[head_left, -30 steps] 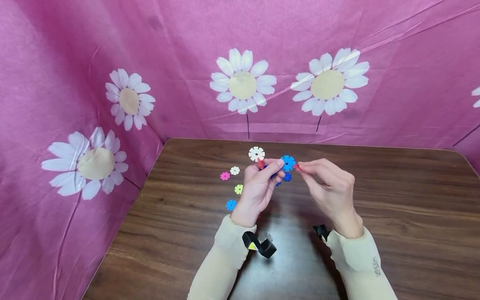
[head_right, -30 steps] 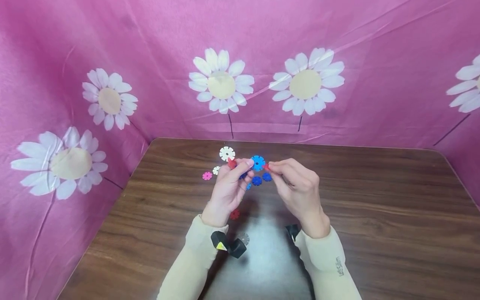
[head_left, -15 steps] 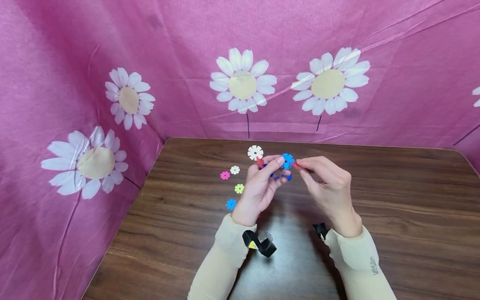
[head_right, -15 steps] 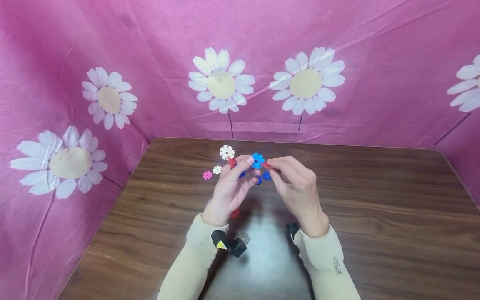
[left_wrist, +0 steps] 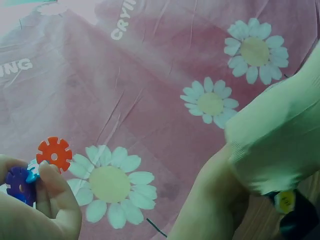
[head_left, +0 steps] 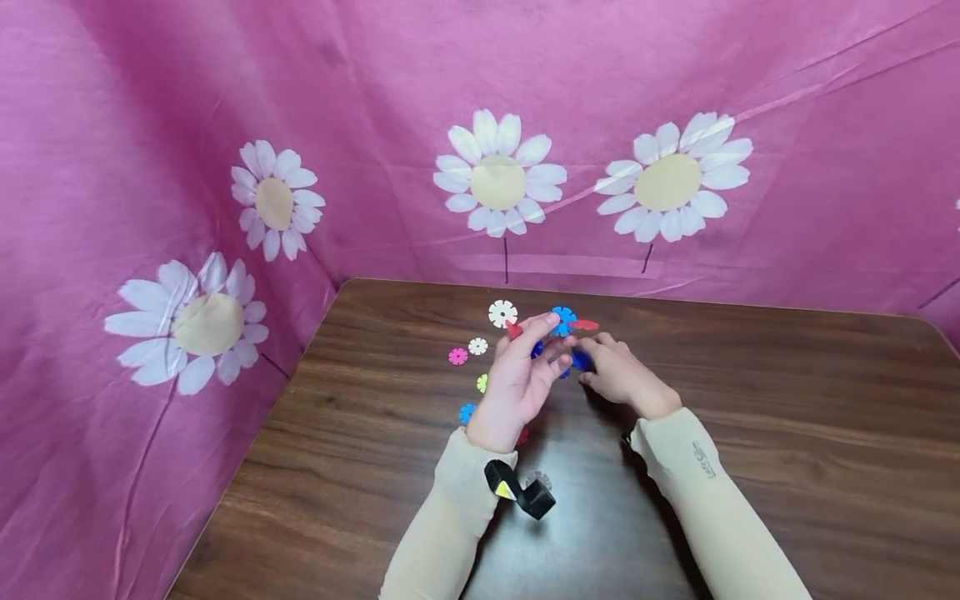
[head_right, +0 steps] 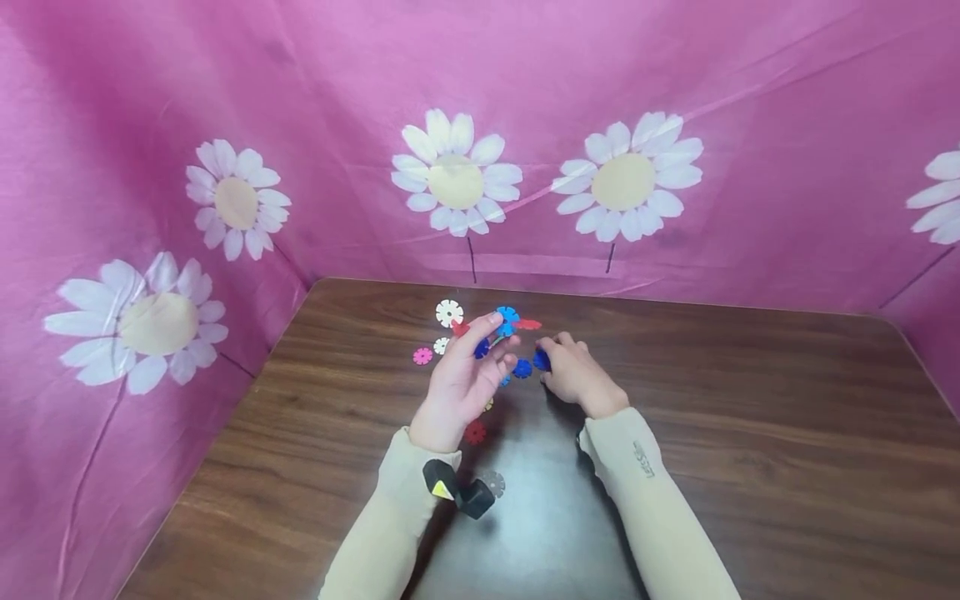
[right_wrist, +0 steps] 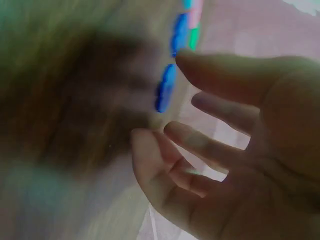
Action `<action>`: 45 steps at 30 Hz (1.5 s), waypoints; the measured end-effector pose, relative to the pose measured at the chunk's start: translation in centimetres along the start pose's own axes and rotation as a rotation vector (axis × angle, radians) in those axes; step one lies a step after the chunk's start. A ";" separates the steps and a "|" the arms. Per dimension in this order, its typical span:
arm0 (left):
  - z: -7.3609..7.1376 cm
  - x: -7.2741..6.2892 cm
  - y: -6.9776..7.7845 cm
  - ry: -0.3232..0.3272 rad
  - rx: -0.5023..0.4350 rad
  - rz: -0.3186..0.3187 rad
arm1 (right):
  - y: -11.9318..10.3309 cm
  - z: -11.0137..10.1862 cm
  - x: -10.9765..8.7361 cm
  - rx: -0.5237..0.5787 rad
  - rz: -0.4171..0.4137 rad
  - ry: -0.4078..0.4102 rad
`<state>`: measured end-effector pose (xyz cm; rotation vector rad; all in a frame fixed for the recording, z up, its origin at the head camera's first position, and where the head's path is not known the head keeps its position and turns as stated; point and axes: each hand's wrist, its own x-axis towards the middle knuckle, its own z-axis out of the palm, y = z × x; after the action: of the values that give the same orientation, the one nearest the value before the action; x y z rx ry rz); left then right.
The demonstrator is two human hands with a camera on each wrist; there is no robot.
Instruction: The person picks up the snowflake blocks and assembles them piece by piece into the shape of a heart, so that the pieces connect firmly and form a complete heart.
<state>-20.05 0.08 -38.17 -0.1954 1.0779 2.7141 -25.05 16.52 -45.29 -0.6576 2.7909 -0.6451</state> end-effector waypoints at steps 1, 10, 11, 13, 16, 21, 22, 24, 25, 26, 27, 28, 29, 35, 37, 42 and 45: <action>0.0 0.0 -0.1 -0.004 -0.002 0.000 | 0.1 0.1 0.3 -0.019 0.012 0.002; 0.2 0.1 -0.3 0.009 0.006 0.014 | 0.7 -0.4 0.7 0.007 0.020 -0.061; 0.2 0.1 -0.3 0.015 0.002 0.018 | 0.8 -0.4 0.6 0.024 0.026 -0.066; 0.2 0.1 -0.3 0.029 -0.012 0.027 | 1.0 -0.3 0.2 0.068 0.056 -0.066; 0.1 0.0 -0.3 0.040 -0.041 0.046 | 1.4 0.1 -0.8 0.183 0.125 -0.054; 0.0 0.0 -0.3 0.047 -0.062 0.069 | 1.7 1.0 -3.0 0.537 0.148 0.076; 0.0 0.0 -0.3 0.041 -0.059 0.070 | 1.5 0.9 -3.4 0.632 0.129 0.133; 0.0 0.0 -0.2 0.029 -0.053 0.074 | 0.6 0.3 -4.2 0.861 0.084 0.273; 0.0 0.0 -0.2 0.033 -0.054 0.075 | -0.1 -0.2 -4.6 0.969 0.051 0.353; 0.0 0.0 -0.1 0.029 -0.050 0.077 | -0.8 -0.7 -5.0 1.065 0.012 0.434; 0.0 0.0 -0.1 0.018 -0.042 0.079 | -1.6 -1.3 -5.3 1.147 -0.034 0.508; 0.0 0.0 0.0 0.010 -0.035 0.082 | -2.3 -1.9 -5.6 1.209 -0.084 0.567; 0.0 0.0 0.0 0.007 -0.030 0.085 | -2.9 -2.4 -5.9 1.264 -0.131 0.609; 0.0 -0.1 0.1 -0.016 -0.010 0.095 | -4.6 -3.8 -6.6 1.309 -0.270 0.656; 0.0 -0.1 0.1 -0.019 -0.003 0.095 | -4.8 -3.9 -6.6 1.282 -0.264 0.653; -0.2 -0.2 0.1 -0.045 0.019 0.096 | -5.0 -3.9 -6.7 1.191 -0.247 0.642; -0.2 -0.3 0.0 -0.054 0.025 0.099 | -5.2 -3.9 -6.7 1.132 -0.242 0.652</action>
<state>-19.75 -0.12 -38.28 -0.0653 1.1345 2.7739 -18.30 16.90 -38.86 -0.5505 2.1532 -2.5335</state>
